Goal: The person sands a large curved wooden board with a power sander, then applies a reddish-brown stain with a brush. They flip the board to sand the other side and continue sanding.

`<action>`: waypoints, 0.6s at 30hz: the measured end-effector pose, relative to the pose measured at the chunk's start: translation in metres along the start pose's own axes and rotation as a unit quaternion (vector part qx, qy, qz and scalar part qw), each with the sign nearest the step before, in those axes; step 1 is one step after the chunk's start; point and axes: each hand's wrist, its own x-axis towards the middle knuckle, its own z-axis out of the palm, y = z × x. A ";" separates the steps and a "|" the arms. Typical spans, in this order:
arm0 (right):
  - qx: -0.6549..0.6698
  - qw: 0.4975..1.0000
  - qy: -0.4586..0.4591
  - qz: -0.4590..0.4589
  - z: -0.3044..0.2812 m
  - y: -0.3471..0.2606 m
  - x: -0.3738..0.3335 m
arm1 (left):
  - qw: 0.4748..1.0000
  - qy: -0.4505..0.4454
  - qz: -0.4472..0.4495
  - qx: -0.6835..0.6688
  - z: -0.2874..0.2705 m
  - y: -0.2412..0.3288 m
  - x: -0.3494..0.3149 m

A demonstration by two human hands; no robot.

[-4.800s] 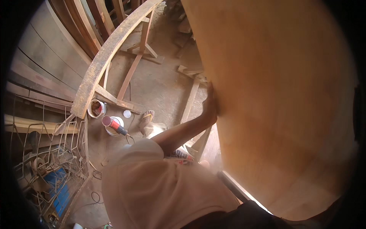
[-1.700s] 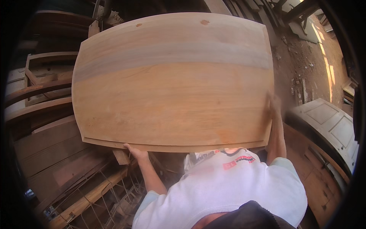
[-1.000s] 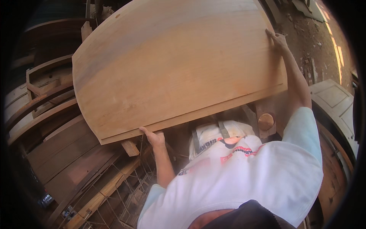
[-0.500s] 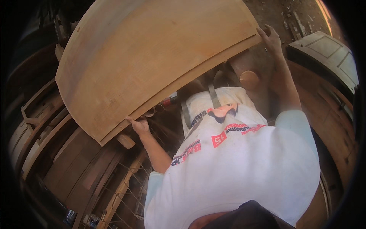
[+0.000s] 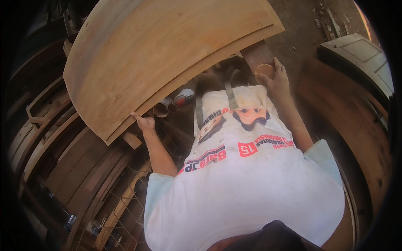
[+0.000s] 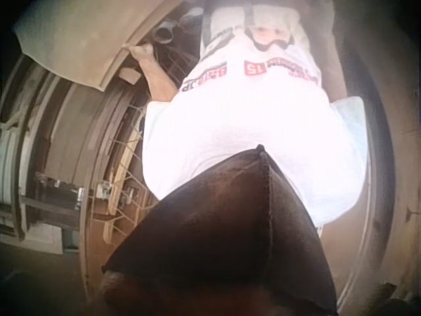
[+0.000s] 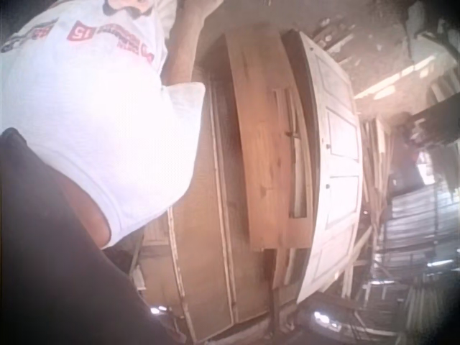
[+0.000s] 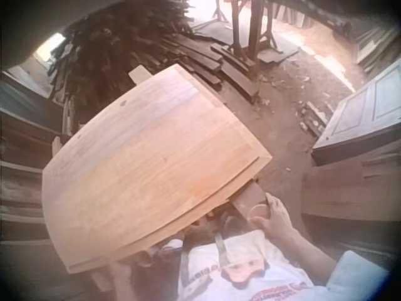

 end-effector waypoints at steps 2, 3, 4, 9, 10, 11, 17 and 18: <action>-0.002 1.000 0.008 -0.009 0.001 0.006 0.002 | 1.000 0.012 0.001 0.011 0.013 -0.002 -0.004; -0.010 1.000 0.015 -0.017 0.005 0.013 0.000 | 1.000 0.024 0.000 0.016 0.019 -0.002 -0.007; -0.016 0.999 0.021 -0.028 0.008 0.015 0.001 | 0.999 0.037 0.003 0.020 0.025 0.000 -0.011; 0.004 0.998 0.016 -0.065 0.022 0.020 0.001 | 0.996 0.083 0.040 -0.010 0.000 0.003 0.021; 0.000 0.998 0.018 -0.062 0.022 0.021 0.003 | 0.994 0.097 0.048 -0.019 0.010 0.002 0.022; -0.002 0.997 0.022 -0.067 0.024 0.024 0.001 | 0.993 0.116 0.021 -0.021 0.015 0.002 0.019; -0.016 0.998 0.010 -0.064 0.031 0.020 -0.001 | 0.990 0.137 -0.010 -0.022 0.029 0.003 0.006; -0.025 0.998 0.011 -0.065 0.033 0.021 -0.002 | 0.992 0.127 -0.004 -0.022 0.030 -0.001 0.007</action>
